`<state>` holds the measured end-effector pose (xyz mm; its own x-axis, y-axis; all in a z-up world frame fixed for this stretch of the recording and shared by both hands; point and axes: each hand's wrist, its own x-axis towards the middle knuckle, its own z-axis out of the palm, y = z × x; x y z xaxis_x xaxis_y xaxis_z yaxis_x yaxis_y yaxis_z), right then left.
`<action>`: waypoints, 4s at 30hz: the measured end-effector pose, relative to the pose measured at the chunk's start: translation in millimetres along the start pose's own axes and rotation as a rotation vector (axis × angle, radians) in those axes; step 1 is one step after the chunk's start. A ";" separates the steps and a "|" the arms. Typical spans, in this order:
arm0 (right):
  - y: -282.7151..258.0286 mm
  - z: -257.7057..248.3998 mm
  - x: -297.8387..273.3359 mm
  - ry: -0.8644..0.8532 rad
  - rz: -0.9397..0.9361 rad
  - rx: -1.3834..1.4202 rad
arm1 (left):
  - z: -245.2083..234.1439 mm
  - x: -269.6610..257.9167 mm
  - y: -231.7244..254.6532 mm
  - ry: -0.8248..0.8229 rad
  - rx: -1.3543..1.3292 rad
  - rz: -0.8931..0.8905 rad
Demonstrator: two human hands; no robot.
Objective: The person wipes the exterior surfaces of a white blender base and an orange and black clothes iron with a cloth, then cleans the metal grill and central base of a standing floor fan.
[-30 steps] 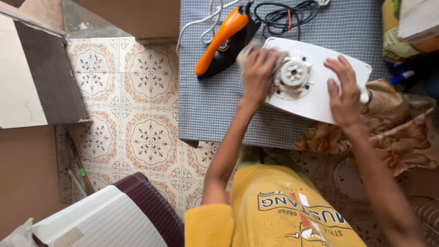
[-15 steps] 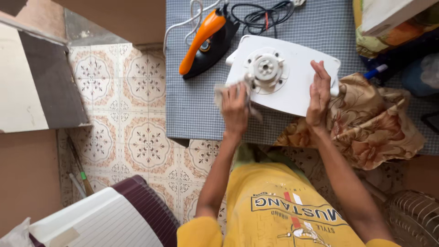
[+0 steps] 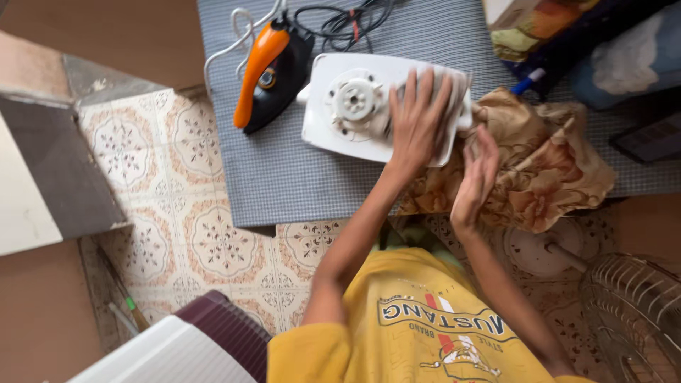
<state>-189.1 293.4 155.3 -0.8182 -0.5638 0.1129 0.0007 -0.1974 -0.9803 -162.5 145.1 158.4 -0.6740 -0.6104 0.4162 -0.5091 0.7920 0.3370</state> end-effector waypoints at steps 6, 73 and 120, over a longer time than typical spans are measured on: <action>8.5 -16.0 -38.5 0.038 0.114 0.041 | -0.8 -61.6 42.6 -0.267 -0.287 -0.034; 112.1 -9.7 48.9 -0.051 0.286 -0.445 | -18.7 -11.6 9.8 -0.368 -0.068 0.095; 175.1 205.4 -115.6 0.577 0.292 -0.157 | -72.6 19.9 -209.4 -0.145 -0.315 0.312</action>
<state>23.7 159.3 3.9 -0.9737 -0.0480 -0.2225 0.2206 0.0425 -0.9744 -30.5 -34.0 157.5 -0.8482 -0.3176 0.4238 -0.0977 0.8803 0.4642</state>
